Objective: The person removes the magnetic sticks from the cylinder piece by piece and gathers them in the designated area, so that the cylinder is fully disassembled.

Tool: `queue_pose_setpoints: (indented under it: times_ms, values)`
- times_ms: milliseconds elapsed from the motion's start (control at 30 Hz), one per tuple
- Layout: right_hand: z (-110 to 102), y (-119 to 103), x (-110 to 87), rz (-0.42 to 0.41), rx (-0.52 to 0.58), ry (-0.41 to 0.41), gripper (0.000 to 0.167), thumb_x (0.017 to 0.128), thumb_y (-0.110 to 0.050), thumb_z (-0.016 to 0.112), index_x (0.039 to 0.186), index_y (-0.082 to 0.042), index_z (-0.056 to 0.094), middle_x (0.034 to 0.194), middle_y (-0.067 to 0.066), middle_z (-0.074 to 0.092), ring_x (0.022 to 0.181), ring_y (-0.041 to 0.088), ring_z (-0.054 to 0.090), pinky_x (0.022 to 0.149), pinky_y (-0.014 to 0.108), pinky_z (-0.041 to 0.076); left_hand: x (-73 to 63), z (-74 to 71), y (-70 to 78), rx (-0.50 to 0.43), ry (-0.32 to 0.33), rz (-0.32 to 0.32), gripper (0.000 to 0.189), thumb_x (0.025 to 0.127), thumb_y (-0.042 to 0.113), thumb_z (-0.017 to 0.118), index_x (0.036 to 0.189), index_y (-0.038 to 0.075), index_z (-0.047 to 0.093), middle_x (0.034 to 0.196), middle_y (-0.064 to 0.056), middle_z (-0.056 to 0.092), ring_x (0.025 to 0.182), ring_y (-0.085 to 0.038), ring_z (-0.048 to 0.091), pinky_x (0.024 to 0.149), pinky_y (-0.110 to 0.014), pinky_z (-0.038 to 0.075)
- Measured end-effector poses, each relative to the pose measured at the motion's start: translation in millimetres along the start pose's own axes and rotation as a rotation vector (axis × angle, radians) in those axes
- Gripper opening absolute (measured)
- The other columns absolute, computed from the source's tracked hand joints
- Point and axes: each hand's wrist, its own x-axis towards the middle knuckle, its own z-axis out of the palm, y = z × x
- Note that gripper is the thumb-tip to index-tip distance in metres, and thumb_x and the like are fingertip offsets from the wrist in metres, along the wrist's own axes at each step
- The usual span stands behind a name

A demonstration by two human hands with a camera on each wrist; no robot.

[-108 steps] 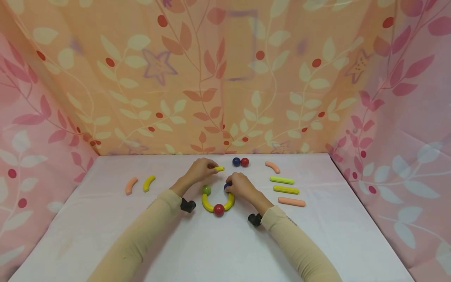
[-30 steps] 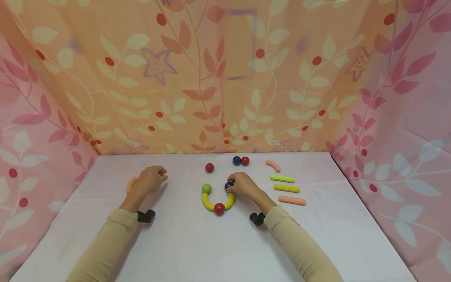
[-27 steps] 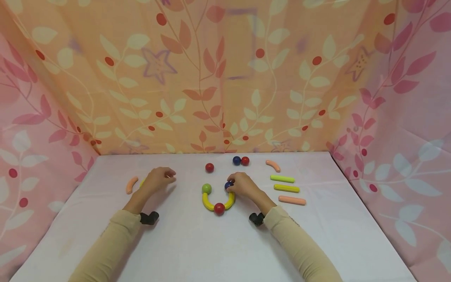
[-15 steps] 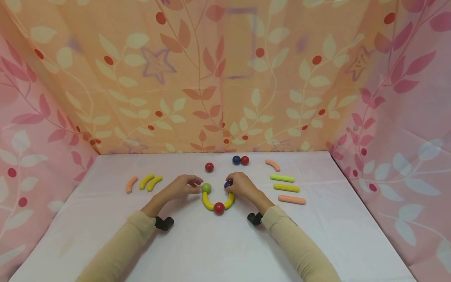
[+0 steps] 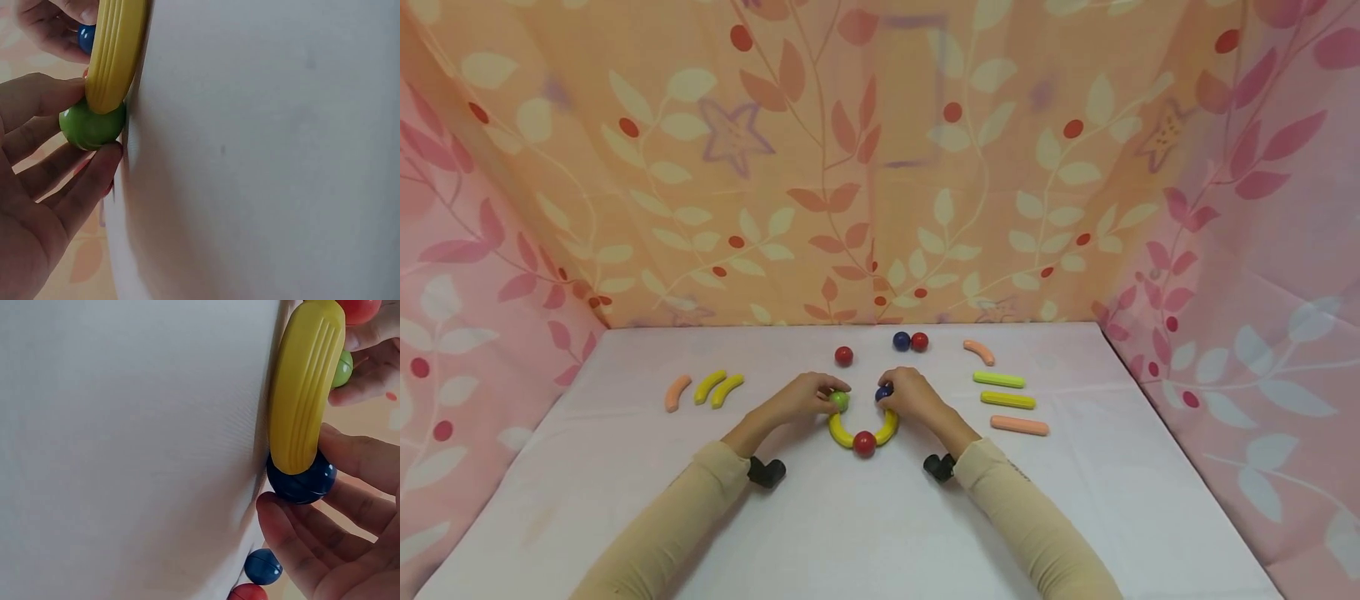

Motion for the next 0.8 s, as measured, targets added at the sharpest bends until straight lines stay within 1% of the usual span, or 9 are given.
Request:
queue_pose_setpoints:
  times_ms: [167, 267, 333, 500, 633, 800]
  values:
    - [0.1, -0.1, 0.4, -0.014, -0.015, 0.004, 0.033, 0.083, -0.013, 0.076, 0.114, -0.003, 0.07, 0.106, 0.011, 0.069, 0.091, 0.02, 0.06, 0.088, 0.034, 0.055, -0.6, 0.2, -0.1, 0.008, 0.002, -0.008, 0.032, 0.087, 0.016, 0.073, 0.119, 0.014, 0.07, 0.111, -0.003, 0.068, 0.095, -0.018, 0.055, 0.091, -0.033, 0.052]
    - [-1.5, -0.5, 1.7, -0.022, -0.02, -0.006, 0.033, 0.083, -0.012, 0.076, 0.114, -0.003, 0.07, 0.105, 0.01, 0.069, 0.09, 0.019, 0.06, 0.086, 0.032, 0.056, -4.6, 1.2, -0.1, -0.012, 0.005, -0.028, 0.031, 0.086, 0.018, 0.074, 0.117, 0.014, 0.07, 0.107, -0.002, 0.067, 0.095, -0.018, 0.055, 0.089, -0.033, 0.052]
    - [-2.9, -1.4, 3.2, -0.031, -0.018, -0.019, 0.034, 0.083, -0.011, 0.076, 0.116, -0.003, 0.07, 0.106, 0.01, 0.069, 0.091, 0.019, 0.06, 0.087, 0.032, 0.056, -9.5, 2.4, 0.8, -0.032, 0.007, -0.043, 0.031, 0.085, 0.018, 0.075, 0.115, 0.014, 0.07, 0.106, -0.002, 0.067, 0.094, -0.018, 0.056, 0.088, -0.033, 0.052]
    - [-5.5, -5.8, 7.9, -0.075, -0.037, -0.078, 0.035, 0.084, -0.01, 0.075, 0.118, -0.005, 0.069, 0.111, 0.01, 0.07, 0.097, 0.019, 0.061, 0.094, 0.036, 0.054, -24.7, 9.4, 4.8, -0.057, 0.017, -0.057, 0.03, 0.083, 0.02, 0.077, 0.111, 0.013, 0.07, 0.102, -0.003, 0.067, 0.09, -0.018, 0.057, 0.084, -0.033, 0.052]
    - [-4.5, -12.1, 11.3, -0.124, -0.078, -0.137, 0.034, 0.085, -0.009, 0.074, 0.119, -0.005, 0.069, 0.117, 0.009, 0.069, 0.102, 0.02, 0.061, 0.098, 0.038, 0.052, -35.4, 17.4, 9.7, -0.052, 0.026, -0.071, 0.029, 0.082, 0.022, 0.078, 0.108, 0.012, 0.069, 0.097, -0.002, 0.066, 0.087, -0.017, 0.057, 0.08, -0.032, 0.052]
    - [-1.4, -22.1, 13.5, -0.169, -0.116, -0.185, 0.033, 0.085, -0.007, 0.074, 0.118, -0.006, 0.069, 0.118, 0.01, 0.068, 0.109, 0.024, 0.061, 0.101, 0.042, 0.05, -48.8, 25.6, 18.5, -0.037, 0.03, -0.107, 0.027, 0.08, 0.022, 0.079, 0.102, 0.01, 0.069, 0.09, -0.002, 0.065, 0.08, -0.016, 0.056, 0.073, -0.029, 0.05]
